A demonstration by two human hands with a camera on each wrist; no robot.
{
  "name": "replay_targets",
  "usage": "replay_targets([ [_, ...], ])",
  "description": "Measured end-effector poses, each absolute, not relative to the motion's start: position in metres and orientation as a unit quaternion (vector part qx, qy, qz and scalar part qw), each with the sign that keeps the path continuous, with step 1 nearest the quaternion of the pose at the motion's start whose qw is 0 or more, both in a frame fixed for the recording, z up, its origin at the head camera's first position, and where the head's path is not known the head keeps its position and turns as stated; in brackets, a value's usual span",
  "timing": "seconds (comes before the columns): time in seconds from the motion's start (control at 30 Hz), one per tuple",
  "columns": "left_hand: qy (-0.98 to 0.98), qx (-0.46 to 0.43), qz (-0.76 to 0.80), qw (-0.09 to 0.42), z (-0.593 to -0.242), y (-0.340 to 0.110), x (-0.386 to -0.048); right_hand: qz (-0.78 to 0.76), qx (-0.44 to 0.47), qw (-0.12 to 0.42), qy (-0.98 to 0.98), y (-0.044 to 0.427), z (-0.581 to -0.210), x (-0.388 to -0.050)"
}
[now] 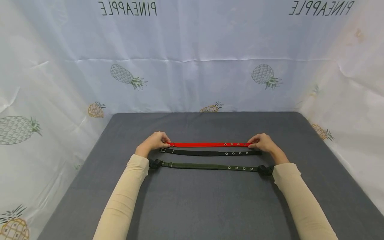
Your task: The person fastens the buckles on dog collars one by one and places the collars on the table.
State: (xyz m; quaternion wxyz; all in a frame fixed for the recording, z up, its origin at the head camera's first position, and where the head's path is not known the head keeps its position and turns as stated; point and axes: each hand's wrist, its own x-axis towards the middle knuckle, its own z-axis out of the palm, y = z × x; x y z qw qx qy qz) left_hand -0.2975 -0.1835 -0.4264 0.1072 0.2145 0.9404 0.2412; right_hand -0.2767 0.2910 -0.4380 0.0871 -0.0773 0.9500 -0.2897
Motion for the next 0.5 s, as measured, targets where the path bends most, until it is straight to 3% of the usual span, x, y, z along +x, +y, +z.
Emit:
replay_targets([
  [0.5, 0.934, 0.237, 0.268, 0.022, -0.414, -0.192, -0.296, -0.309, -0.083, 0.065, 0.945, 0.289, -0.426, -0.271],
])
